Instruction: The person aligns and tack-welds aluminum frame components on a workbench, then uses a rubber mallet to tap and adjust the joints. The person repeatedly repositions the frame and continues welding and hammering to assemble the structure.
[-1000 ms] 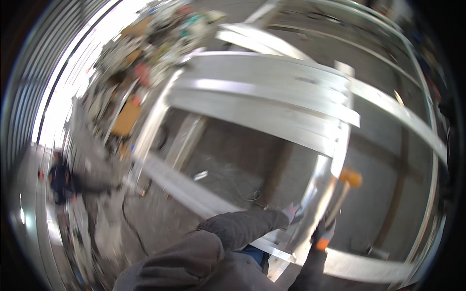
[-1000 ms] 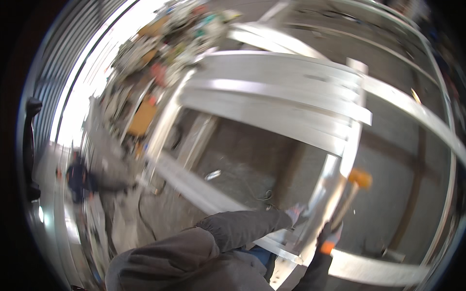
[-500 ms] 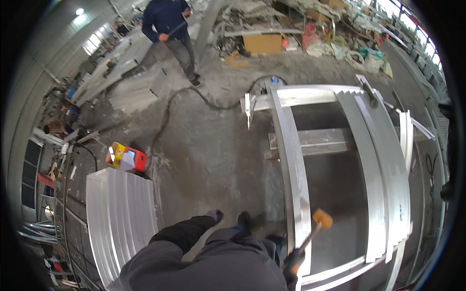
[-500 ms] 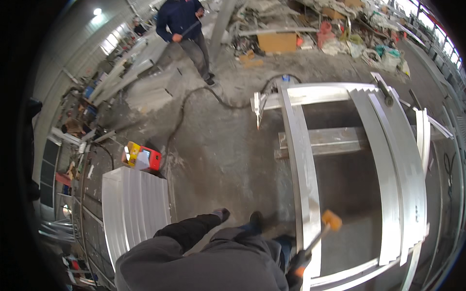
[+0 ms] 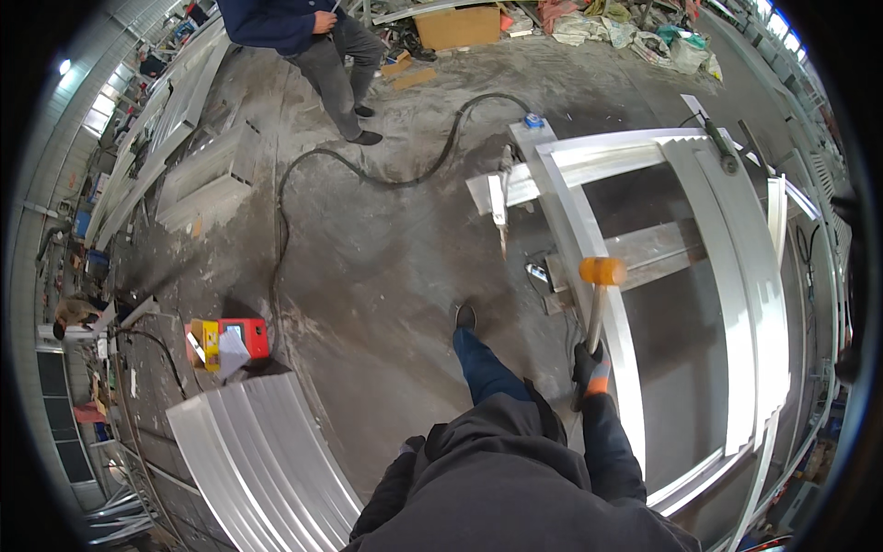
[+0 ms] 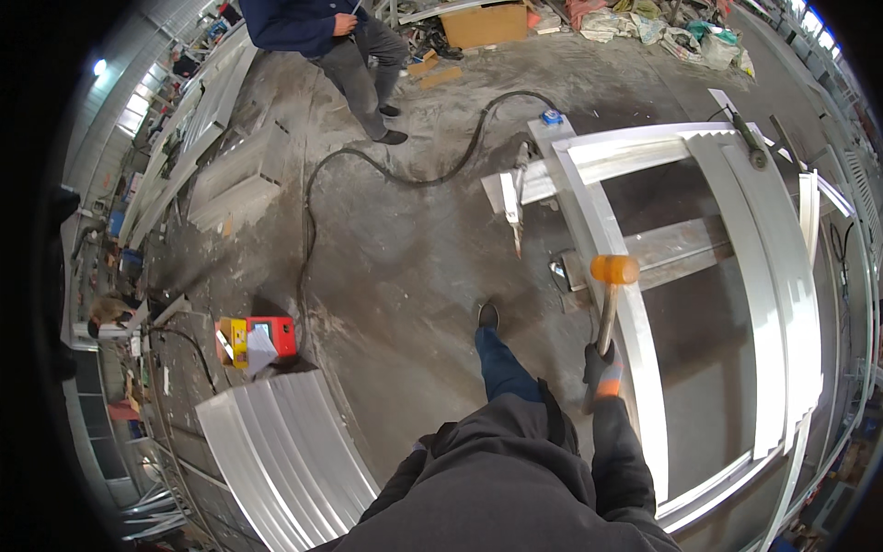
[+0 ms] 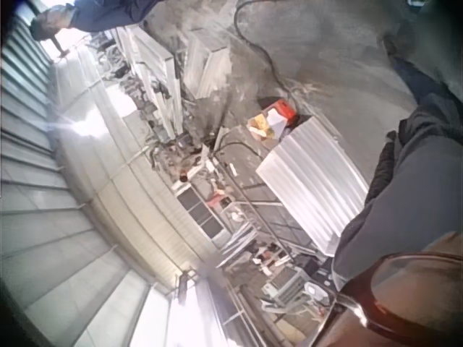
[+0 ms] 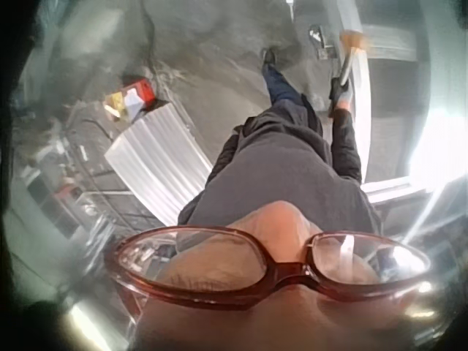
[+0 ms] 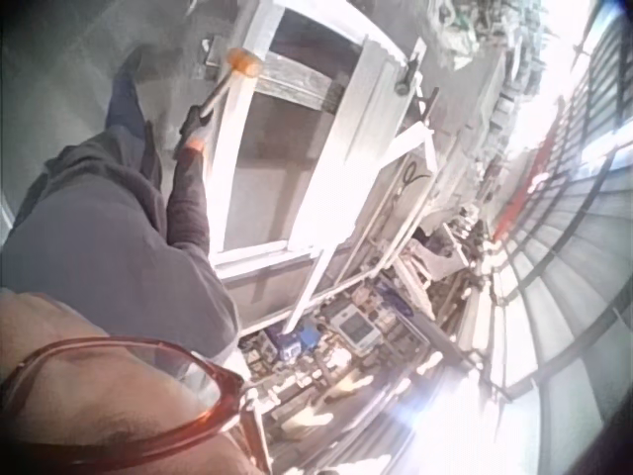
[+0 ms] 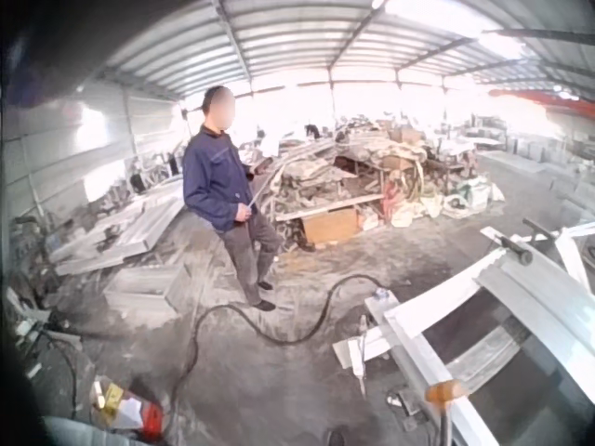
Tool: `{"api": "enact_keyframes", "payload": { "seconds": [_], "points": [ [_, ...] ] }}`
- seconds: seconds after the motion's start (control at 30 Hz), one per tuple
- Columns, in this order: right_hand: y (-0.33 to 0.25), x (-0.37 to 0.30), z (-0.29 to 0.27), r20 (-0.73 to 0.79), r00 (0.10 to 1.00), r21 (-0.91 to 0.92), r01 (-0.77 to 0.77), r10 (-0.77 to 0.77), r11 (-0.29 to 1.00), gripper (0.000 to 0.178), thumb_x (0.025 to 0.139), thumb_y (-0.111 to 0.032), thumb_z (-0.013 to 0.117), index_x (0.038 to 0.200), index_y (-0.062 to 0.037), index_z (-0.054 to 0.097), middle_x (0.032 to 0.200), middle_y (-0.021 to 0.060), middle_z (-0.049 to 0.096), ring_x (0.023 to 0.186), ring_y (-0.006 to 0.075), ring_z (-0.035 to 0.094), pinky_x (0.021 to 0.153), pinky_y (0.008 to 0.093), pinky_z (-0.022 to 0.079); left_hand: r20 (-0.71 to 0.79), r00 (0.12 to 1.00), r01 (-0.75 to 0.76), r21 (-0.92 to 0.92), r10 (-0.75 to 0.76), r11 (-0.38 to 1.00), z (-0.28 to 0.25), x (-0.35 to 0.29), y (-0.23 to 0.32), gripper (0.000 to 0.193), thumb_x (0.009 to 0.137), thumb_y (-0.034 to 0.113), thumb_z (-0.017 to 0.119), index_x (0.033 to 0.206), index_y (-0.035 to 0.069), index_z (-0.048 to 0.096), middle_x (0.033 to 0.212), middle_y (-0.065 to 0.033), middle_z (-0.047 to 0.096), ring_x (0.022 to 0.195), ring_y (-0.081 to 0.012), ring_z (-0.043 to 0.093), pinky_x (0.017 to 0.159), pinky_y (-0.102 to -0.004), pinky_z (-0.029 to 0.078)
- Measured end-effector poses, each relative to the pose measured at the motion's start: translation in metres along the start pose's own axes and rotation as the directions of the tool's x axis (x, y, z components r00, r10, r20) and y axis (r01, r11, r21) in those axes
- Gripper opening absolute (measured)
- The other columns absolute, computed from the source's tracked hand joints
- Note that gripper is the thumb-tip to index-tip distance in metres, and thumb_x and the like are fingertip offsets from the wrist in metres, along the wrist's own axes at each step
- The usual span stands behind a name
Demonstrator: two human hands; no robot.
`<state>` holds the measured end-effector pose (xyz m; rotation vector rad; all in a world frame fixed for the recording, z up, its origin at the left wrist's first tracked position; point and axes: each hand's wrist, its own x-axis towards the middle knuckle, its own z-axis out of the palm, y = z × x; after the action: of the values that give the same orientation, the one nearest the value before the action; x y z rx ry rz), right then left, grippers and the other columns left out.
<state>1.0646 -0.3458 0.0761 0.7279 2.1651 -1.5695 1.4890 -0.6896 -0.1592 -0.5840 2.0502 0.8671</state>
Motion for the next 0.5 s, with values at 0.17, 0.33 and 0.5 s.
{"api": "enact_keyframes", "payload": {
  "seconds": [0.17,0.33,0.5],
  "points": [
    [-0.086,0.063,0.119,0.07,0.997,0.317,-0.059,0.039,0.946,0.016,0.09,-0.017,0.066,0.093,-0.0112,0.052,0.061,-0.0006,0.047,0.045,0.0137,0.047,0.04,0.0308,0.039,-0.14,0.977,0.131,-0.201,-0.161,0.971,-0.162,0.046,-0.005,0.04,0.091,0.04,0.058,0.112,0.01,0.075,0.114,-0.0208,0.072,0.111,-0.0386,0.067,0.091,-0.0473,0.054],
    [-0.159,0.106,0.195,0.078,0.988,0.494,-0.156,0.135,0.855,0.018,0.088,-0.017,0.067,0.092,-0.0103,0.051,0.063,0.0014,0.048,0.045,0.0154,0.046,0.041,0.0332,0.04,-0.181,0.98,0.087,0.019,-0.082,0.996,-0.318,0.114,-0.003,0.038,0.091,0.039,0.059,0.109,0.008,0.072,0.107,-0.0197,0.073,0.101,-0.041,0.069,0.085,-0.0476,0.055],
    [-0.208,0.157,0.253,-0.092,0.976,0.61,-0.102,0.198,0.786,0.017,0.088,-0.017,0.066,0.09,-0.0091,0.05,0.066,0.0023,0.049,0.047,0.0147,0.047,0.042,0.0318,0.041,-0.037,0.961,-0.239,0.386,0.274,0.891,-0.528,0.23,0.005,0.025,0.09,0.037,0.056,0.103,0.018,0.067,0.108,-0.011,0.068,0.107,-0.0343,0.063,0.085,-0.0479,0.051]
  ]
}}
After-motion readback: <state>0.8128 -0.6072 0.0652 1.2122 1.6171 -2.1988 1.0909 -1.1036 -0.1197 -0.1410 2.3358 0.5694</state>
